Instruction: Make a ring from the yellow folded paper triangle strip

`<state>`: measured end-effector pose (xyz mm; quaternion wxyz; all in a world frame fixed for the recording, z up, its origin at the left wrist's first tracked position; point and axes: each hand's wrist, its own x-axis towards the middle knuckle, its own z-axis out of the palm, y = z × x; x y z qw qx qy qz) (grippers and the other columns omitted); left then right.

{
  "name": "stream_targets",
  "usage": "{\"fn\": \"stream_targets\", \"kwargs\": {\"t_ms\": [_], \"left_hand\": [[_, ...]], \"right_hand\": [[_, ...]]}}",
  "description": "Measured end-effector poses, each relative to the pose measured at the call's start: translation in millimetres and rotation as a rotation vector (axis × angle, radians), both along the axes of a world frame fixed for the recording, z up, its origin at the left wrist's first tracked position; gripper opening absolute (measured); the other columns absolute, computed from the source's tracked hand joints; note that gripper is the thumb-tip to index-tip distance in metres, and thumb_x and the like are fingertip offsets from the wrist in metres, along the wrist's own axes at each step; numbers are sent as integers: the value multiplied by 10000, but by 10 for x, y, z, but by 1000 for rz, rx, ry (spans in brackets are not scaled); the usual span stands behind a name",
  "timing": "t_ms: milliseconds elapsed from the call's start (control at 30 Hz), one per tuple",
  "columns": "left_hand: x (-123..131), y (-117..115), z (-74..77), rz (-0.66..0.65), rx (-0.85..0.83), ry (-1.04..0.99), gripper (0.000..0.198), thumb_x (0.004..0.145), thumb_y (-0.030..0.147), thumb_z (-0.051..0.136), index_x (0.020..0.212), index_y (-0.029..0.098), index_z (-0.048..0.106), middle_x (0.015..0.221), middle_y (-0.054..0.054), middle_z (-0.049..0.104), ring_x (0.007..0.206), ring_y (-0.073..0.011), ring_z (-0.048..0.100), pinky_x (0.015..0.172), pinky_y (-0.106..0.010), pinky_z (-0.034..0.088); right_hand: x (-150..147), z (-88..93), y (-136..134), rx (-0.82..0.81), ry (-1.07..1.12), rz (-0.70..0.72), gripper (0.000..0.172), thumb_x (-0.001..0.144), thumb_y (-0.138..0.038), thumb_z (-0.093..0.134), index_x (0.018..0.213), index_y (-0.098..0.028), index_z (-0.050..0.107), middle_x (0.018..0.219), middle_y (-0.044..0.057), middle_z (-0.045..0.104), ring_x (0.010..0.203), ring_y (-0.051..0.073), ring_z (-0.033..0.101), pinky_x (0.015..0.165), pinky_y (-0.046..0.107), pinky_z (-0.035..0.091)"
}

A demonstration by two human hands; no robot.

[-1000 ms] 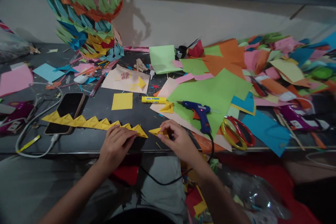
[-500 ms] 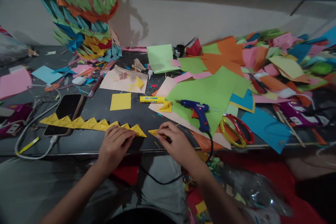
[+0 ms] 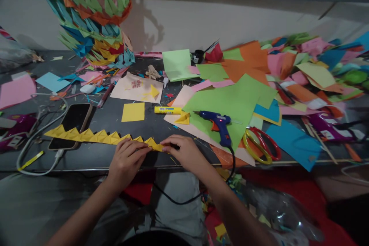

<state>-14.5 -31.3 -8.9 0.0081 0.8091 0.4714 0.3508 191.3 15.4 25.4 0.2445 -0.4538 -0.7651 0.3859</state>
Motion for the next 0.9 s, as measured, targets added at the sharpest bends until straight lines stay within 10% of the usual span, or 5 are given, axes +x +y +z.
{"fn": "stream_targets", "kwargs": {"t_ms": [900], "left_hand": [[32,20,14,27,-33,65,201,860,125,520,1026,184,616,970,-58,657,906,-202,550,864,-383,402]], "right_hand": [[-80,-137,38,189,-55,152,152,828,-132,560,827,-201,695,930,38,605,833,132,604,759,256,503]]}}
